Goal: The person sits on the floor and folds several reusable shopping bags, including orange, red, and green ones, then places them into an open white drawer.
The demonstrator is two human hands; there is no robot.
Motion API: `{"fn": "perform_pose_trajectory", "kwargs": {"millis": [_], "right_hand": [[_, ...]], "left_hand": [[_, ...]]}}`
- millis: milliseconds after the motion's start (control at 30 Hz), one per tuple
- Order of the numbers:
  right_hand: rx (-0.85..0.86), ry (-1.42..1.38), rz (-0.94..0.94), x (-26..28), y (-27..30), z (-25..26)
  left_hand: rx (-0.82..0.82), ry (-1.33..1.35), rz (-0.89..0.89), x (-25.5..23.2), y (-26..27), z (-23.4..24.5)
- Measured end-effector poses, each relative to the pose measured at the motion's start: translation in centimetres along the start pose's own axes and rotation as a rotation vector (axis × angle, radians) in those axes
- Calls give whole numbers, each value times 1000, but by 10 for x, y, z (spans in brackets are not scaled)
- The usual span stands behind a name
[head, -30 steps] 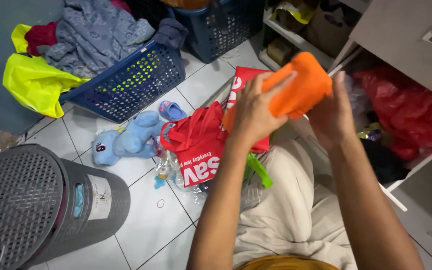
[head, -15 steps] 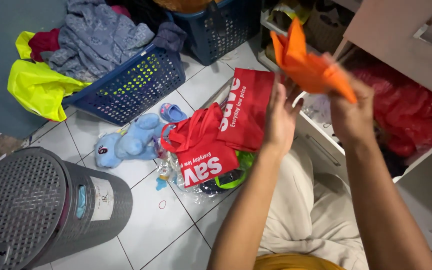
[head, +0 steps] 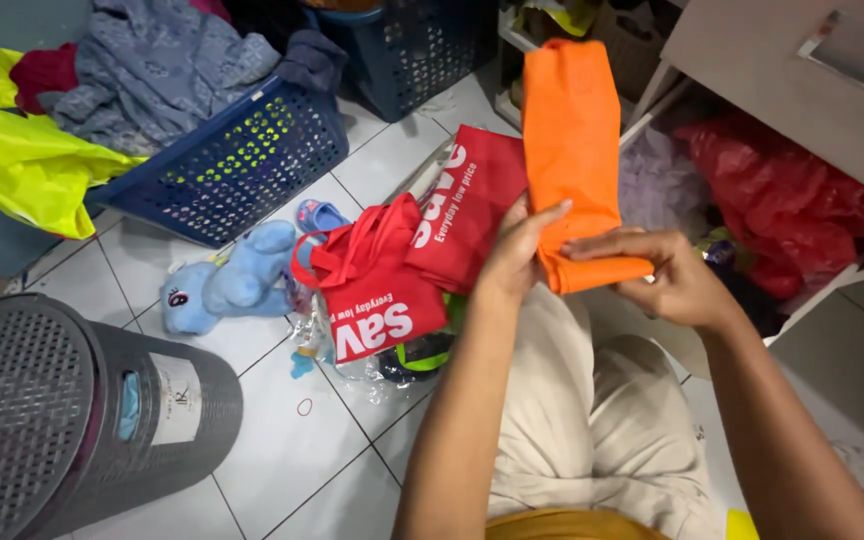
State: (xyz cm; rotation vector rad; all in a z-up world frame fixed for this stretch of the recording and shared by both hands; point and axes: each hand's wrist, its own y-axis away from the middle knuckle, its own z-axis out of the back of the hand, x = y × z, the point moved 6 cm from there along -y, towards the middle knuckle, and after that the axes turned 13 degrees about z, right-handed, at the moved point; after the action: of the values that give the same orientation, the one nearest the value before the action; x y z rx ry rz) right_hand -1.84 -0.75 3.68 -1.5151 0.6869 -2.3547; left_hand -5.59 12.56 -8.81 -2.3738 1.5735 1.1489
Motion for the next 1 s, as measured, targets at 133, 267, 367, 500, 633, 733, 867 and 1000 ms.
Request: {"fn": "perform_pose_trajectory", "kwargs": {"millis": [133,267,367,500,633,733,867,1000], "right_hand": [[-91,-35,-147,-42,18,23],[-172,0,-177,-53,20,34],[-226,50,-177,-70,33,40],[-278,98,-97,-88,49,50],[-262,-31,-81,-53,43,43],[-258,-80,98,-12,30,39],[-320,-137,130,-34,45,52],[-278,-93,106,-38,48,56]], "left_hand": [[-29,-7,-31,11,-10,5],[-71,-85,-104,14,-4,-5],[15,-133,-141,1,17,-28],[38,-178,-134,1,28,-48],[-142,-94,-60,3,26,-41],[-131,217,158,2,41,-48],[191,341,168,45,-4,-12],[-7,252,-61,50,-17,1]]}}
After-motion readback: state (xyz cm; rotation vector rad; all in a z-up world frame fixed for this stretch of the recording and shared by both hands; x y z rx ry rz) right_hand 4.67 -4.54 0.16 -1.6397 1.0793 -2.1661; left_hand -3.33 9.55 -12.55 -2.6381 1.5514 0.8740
